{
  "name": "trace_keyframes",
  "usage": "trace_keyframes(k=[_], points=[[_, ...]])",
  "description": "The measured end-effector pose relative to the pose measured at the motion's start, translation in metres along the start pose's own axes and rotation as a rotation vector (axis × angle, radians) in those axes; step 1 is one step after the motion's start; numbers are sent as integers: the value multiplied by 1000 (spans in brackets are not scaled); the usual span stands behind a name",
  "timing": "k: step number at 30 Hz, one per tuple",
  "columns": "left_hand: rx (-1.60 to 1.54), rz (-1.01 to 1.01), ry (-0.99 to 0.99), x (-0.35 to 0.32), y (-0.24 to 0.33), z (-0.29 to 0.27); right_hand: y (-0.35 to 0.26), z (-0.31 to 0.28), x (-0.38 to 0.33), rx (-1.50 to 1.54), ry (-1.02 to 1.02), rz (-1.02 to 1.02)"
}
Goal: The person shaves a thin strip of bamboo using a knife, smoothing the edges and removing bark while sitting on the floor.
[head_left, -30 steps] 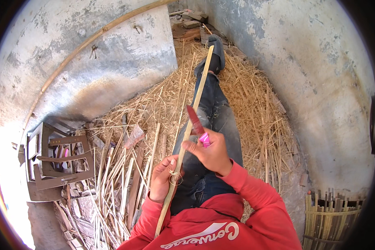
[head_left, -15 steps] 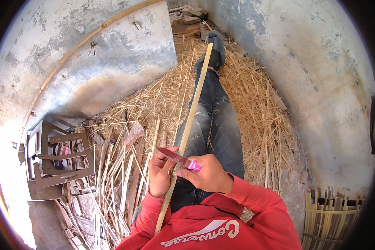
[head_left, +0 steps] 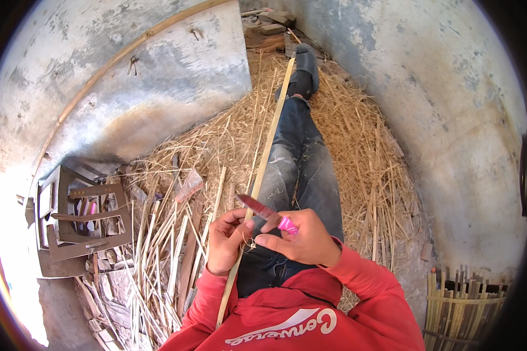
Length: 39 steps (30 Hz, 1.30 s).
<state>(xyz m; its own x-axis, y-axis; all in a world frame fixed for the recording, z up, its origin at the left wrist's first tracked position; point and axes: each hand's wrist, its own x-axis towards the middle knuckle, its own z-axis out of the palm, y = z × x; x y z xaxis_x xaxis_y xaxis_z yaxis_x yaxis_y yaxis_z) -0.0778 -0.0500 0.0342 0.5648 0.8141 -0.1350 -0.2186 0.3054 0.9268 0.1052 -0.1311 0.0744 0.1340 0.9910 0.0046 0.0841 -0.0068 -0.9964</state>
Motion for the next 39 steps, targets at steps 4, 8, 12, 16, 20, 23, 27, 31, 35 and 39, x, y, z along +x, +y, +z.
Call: trace_keyframes(k=[4,8,12,16,20,23,27,31,35,39], points=[[1,50,-20,1,1,5,8,12,3,22,-59,-5],[-38,16,-40,1,5,3,20,14,5,58,-114,-11],[-28,-37,41,-1,7,9,21,20,3,81,-117,48],[-5,-8,20,2,0,1,14,11,-1,88,-218,128],[-6,-15,31,1,0,-4,13,-2,-3,194,-305,103],[-26,-54,-31,0,3,-7,14,-38,10,103,-72,52],[-117,-187,-111,-13,27,7,21,-101,43,-713,930,-145],[-164,-217,-255,-20,26,13,23,-123,44,-393,680,-34],[53,-185,-277,-24,24,13,4,-113,66,-397,607,-202],[78,-150,-258,-31,24,21,-10,-129,94,-499,560,-217]])
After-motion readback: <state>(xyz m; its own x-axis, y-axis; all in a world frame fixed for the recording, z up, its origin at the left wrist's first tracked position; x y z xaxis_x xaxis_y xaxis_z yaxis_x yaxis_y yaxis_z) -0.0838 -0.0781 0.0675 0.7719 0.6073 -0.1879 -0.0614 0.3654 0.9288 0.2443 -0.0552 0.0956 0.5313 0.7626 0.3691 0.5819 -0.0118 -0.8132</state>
